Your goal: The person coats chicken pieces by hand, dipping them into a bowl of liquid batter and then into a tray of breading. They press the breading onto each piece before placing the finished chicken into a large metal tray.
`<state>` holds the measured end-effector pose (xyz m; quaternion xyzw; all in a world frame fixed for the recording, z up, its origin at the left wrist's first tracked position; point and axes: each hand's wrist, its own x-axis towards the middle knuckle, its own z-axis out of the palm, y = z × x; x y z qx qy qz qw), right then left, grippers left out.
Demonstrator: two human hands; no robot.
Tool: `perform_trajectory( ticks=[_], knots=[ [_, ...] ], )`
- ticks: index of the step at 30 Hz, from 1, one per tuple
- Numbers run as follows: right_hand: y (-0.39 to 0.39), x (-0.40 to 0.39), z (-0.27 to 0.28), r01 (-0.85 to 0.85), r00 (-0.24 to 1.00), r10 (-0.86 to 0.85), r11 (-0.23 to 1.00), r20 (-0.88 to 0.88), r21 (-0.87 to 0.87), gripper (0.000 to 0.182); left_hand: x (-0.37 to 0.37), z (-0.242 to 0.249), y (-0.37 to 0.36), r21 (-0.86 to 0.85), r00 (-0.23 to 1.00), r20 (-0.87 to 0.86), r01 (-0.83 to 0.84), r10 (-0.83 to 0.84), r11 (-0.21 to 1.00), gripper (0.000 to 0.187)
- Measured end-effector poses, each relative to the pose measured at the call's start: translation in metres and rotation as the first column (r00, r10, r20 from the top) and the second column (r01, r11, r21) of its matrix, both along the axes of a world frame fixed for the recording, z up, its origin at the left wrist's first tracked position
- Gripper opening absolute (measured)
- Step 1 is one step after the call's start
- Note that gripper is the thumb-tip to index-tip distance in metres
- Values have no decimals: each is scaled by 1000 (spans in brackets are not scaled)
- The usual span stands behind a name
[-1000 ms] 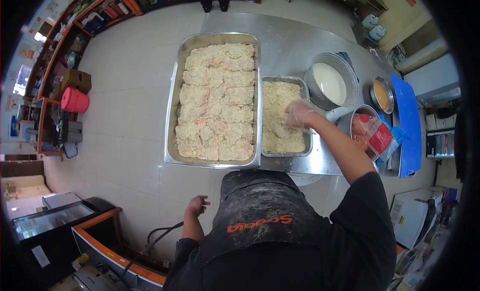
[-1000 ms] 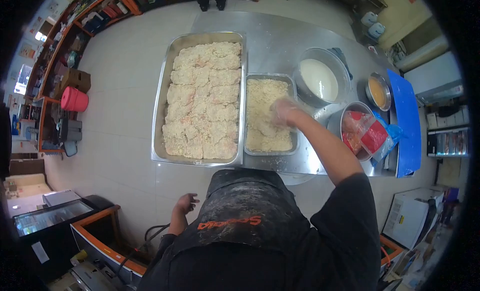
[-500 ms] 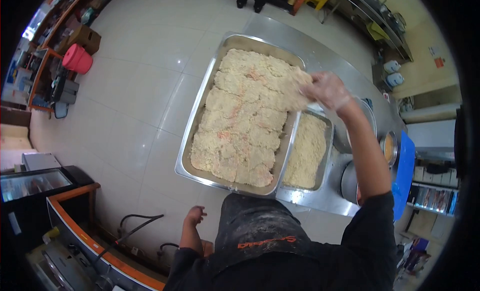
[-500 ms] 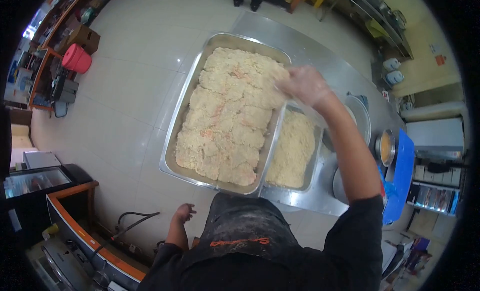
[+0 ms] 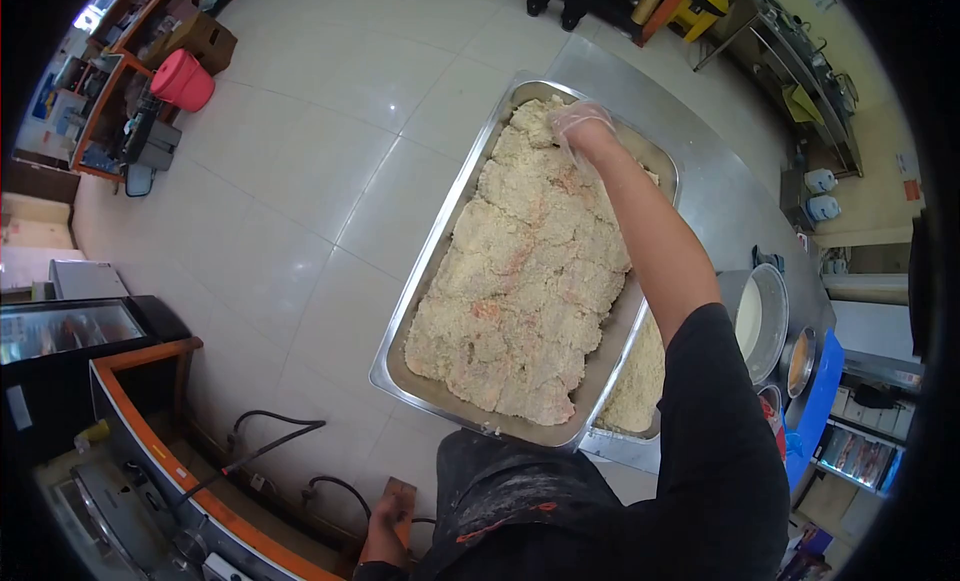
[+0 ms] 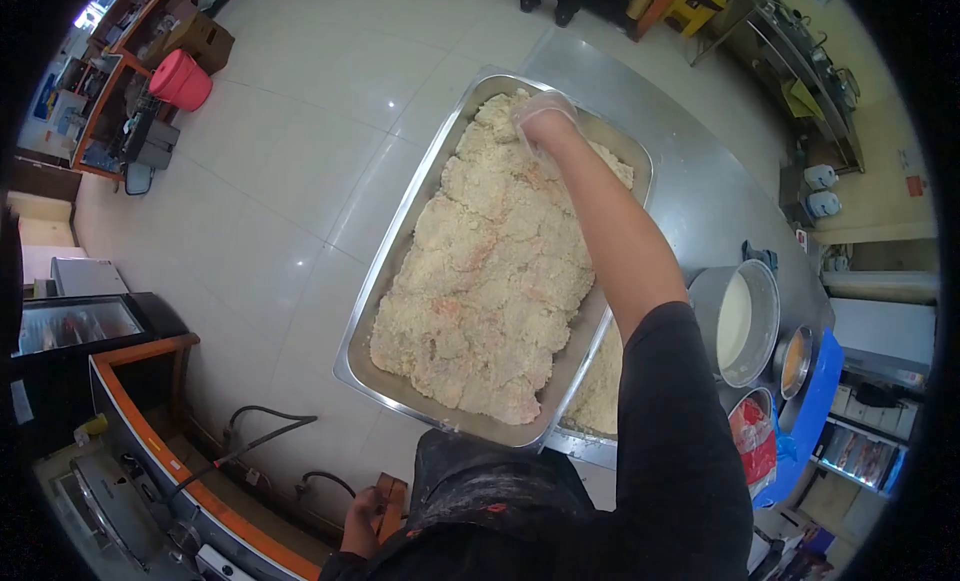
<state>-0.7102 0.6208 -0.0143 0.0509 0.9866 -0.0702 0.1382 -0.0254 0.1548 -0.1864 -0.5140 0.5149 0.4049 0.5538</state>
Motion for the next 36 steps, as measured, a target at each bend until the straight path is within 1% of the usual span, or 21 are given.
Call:
perform_trajectory(
  ticks=[1, 2, 4, 5, 7, 8, 10, 11, 12, 13, 16, 18, 21, 22, 24, 27, 29, 30, 31, 34, 36],
  knots=[
    [-2, 0, 6, -133, 991, 129, 974, 37, 183, 39, 2, -2, 7, -13, 998, 12, 62, -62, 998, 33],
    [-5, 1, 13, -113, 992, 102, 977, 72, 182, 38, 3, -4, 12, -26, 992, 24, 125, -125, 992, 34],
    [-10, 6, 22, -74, 988, 49, 982, 143, 176, 38, -4, -15, 19, 105, 991, -4, 137, -137, 985, 39],
    [-11, 10, 21, 37, 997, -47, 989, 59, 145, 37, -11, -20, 21, 167, 989, -21, 145, -143, 975, 41],
    [-11, 22, 14, 252, 965, -246, 966, -94, 60, 34, -36, -19, 31, 118, 997, -20, 74, -73, 990, 46],
    [-10, 29, 12, 129, 979, -99, 977, -178, 167, 34, -48, -16, 34, 93, 999, -20, 39, -37, 995, 48],
    [-11, 37, 9, -95, 930, 225, 911, -292, 400, 35, -56, -26, 33, 104, 995, -76, 66, -58, 992, 48],
    [-12, 40, 8, -172, 914, 268, 936, -303, 306, 38, -58, -30, 31, 109, 992, -100, 81, -71, 991, 49],
    [-15, 42, 10, -247, 897, 305, 946, -320, 208, 43, -71, -18, 37, 100, 995, -92, 31, -22, 994, 50],
    [-17, 46, 9, -320, 878, 337, 941, -340, 107, 49, -81, -7, 40, 84, 994, -93, 63, -56, 994, 49],
    [-20, 62, -9, -384, 846, 482, 847, -227, 367, 63, -89, 5, 41, 43, 987, -96, 133, -128, 990, 48],
    [-13, 68, -8, -429, 842, 499, 849, -204, 309, 68, -79, 2, 39, 31, 987, -104, 130, -126, 991, 46],
    [6, 66, -13, -515, 806, 548, 835, -222, 193, 71, -58, -5, 29, 90, 993, -31, 119, -116, 989, 43],
    [9, 63, -15, -546, 788, 568, 823, -238, 154, 71, -51, -7, 26, 110, 987, -38, 161, -157, 981, 41],
    [2, 61, -5, -535, 823, 555, 829, -123, 164, 73, -46, -4, 29, 158, 968, -60, 250, -244, 955, 37],
    [-6, 56, 9, -551, 819, 572, 807, -49, 213, 72, -58, 13, 44, 116, 979, 49, 193, -199, 974, 37],
    [-8, 54, 5, -568, 804, 592, 794, -62, 215, 71, -21, -35, 19, 304, 957, -130, 287, -258, 908, 39],
    [-6, 51, -1, -573, 797, 598, 794, -90, 204, 71, -10, -54, 15, 286, 976, -48, 216, -211, 933, 40],
    [-9, 54, 3, -575, 792, 600, 796, -116, 190, 70, -17, -48, 19, 261, 986, 36, 149, -163, 954, 41],
    [-13, 61, 33, -557, 827, 560, 806, 47, 200, 72, -41, -27, 22, 271, 941, -42, 334, -336, 903, 39],
    [-18, 83, 44, -407, 913, 407, 898, 33, 168, 71, -46, -22, 10, 293, 913, -207, 401, -351, 868, 41]
  ],
)
